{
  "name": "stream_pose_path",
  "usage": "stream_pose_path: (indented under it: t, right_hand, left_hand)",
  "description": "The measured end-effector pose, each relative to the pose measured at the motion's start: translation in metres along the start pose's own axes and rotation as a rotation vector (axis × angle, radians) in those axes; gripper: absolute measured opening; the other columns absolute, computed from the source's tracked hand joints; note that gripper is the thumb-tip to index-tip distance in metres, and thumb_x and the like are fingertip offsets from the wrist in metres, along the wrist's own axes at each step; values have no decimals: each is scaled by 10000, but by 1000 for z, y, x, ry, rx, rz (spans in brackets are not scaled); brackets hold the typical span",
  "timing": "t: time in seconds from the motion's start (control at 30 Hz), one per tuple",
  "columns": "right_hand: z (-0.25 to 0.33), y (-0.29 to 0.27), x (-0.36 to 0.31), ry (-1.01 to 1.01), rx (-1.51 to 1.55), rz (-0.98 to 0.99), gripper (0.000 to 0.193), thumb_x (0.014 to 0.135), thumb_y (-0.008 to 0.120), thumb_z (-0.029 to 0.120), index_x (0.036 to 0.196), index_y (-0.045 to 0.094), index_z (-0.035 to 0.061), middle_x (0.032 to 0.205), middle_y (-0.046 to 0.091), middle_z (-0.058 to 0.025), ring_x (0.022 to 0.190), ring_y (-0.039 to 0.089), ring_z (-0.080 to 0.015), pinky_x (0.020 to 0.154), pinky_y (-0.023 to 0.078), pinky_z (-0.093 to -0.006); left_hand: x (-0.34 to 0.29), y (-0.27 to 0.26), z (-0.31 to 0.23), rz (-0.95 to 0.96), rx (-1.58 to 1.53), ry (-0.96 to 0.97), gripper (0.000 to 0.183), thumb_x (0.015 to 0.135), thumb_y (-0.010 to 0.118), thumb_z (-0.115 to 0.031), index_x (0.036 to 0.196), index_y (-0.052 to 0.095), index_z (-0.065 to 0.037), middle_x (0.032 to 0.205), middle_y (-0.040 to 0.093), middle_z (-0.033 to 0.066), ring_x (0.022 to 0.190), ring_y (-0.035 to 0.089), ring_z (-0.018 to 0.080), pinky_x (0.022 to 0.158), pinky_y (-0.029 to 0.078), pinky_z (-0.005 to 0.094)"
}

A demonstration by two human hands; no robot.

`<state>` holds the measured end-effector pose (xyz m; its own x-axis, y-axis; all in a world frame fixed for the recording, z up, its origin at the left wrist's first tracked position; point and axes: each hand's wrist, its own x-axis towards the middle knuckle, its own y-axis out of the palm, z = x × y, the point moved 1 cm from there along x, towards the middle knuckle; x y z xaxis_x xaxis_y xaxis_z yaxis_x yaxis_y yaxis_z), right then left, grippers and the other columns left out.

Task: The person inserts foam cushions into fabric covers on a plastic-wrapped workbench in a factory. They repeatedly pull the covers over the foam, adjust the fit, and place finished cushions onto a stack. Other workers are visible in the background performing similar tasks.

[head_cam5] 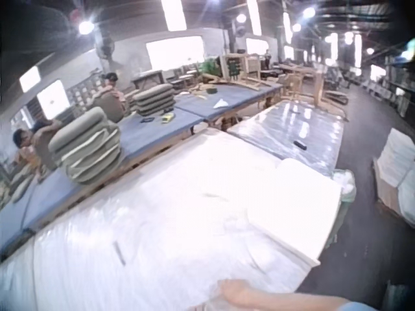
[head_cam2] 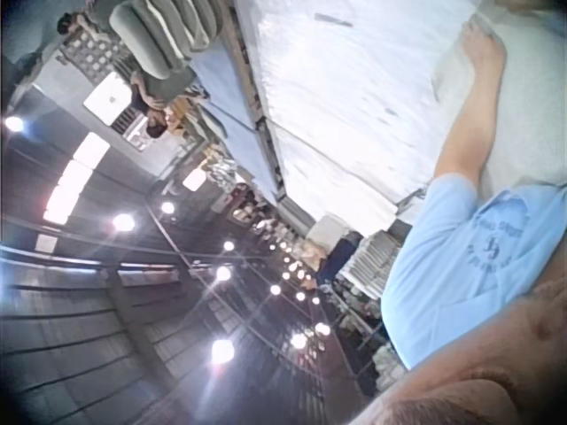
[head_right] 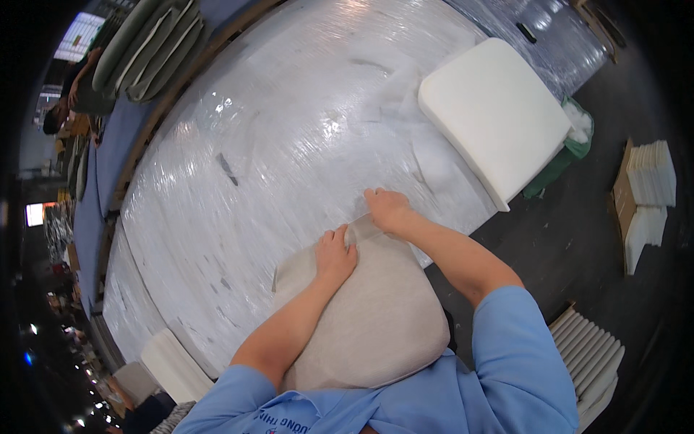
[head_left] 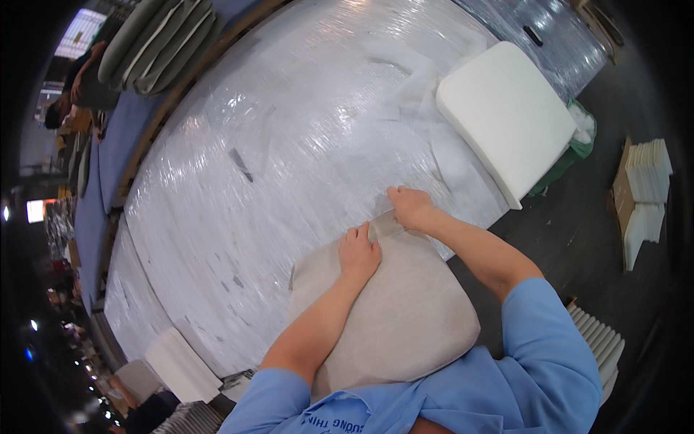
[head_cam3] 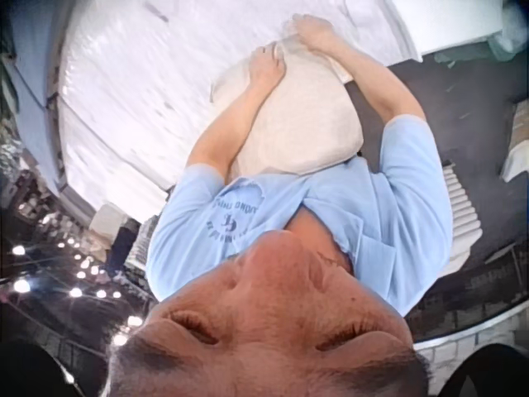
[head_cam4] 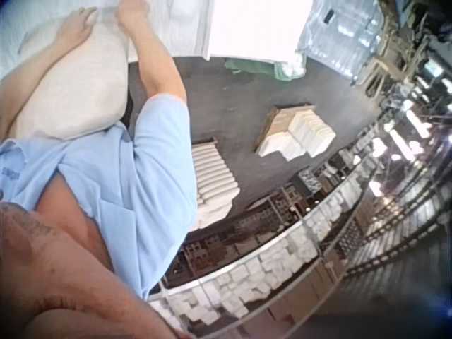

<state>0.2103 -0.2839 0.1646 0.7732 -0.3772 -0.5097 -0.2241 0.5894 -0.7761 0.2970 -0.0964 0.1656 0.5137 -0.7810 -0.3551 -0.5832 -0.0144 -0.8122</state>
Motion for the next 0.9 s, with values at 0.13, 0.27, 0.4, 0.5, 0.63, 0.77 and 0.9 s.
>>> stream_pose_path:
  t: [0.13, 0.27, 0.4, 0.5, 0.63, 0.77, 0.9]
  right_hand:
    - [-14, 15, -1, -35, -138, 32, 196, 914, 637, 99, 1108, 637, 65, 1153, 652, -152, 1082, 671, -359, 869, 557, -472]
    - [-23, 5, -17, -220, 79, 32, 133, 918, 629, 86, 1050, 630, 70, 1121, 663, -163, 1066, 658, -366, 847, 526, -477]
    - [-23, 8, -36, -92, 257, 58, 121, 920, 643, 108, 1037, 633, 77, 1134, 665, -167, 1071, 643, -366, 858, 501, -481]
    - [-12, 21, -30, -124, 248, -90, 137, 921, 667, 142, 1040, 642, 78, 1031, 686, -158, 992, 660, -357, 839, 515, -460]
    - [21, 10, 12, -15, 200, 222, 154, 984, 624, 181, 1041, 636, 39, 822, 677, -154, 688, 674, -312, 639, 535, -420]
    - [29, 17, 24, 403, 687, 386, 256, 1051, 537, 223, 1034, 651, -6, 705, 652, -132, 502, 628, -233, 484, 498, -394]
    - [51, 47, 15, 513, 949, -25, 291, 1061, 524, 235, 952, 637, -10, 657, 634, -115, 497, 632, -212, 488, 497, -392]
  left_hand:
    - [4, -4, -8, -30, 49, -13, 635, 860, 728, -205, 1454, 533, -88, 1250, 574, 167, 1206, 531, 344, 1021, 408, 502]
    - [9, -2, 1, -211, 110, 67, 643, 838, 743, -191, 1441, 540, -97, 1197, 575, 141, 1208, 513, 331, 1031, 398, 488]
    - [17, 3, 11, -72, 128, 163, 454, 840, 717, -160, 1272, 592, -96, 1140, 631, 131, 1163, 567, 327, 1000, 403, 482]
    - [22, 7, 10, -6, 93, 106, 294, 853, 671, -119, 1135, 590, -93, 1047, 687, 140, 1056, 640, 345, 958, 425, 496]
    - [25, 15, 12, -38, 51, 52, 181, 891, 606, -99, 1063, 551, -84, 912, 710, 182, 888, 688, 411, 831, 478, 552]
    - [31, 23, 15, -40, -3, -18, 128, 971, 518, -131, 1086, 515, -75, 885, 720, 216, 859, 700, 448, 740, 511, 573]
    - [36, 19, 18, 42, -51, -132, 149, 998, 471, -158, 1121, 499, -78, 928, 727, 220, 900, 707, 439, 757, 524, 565]
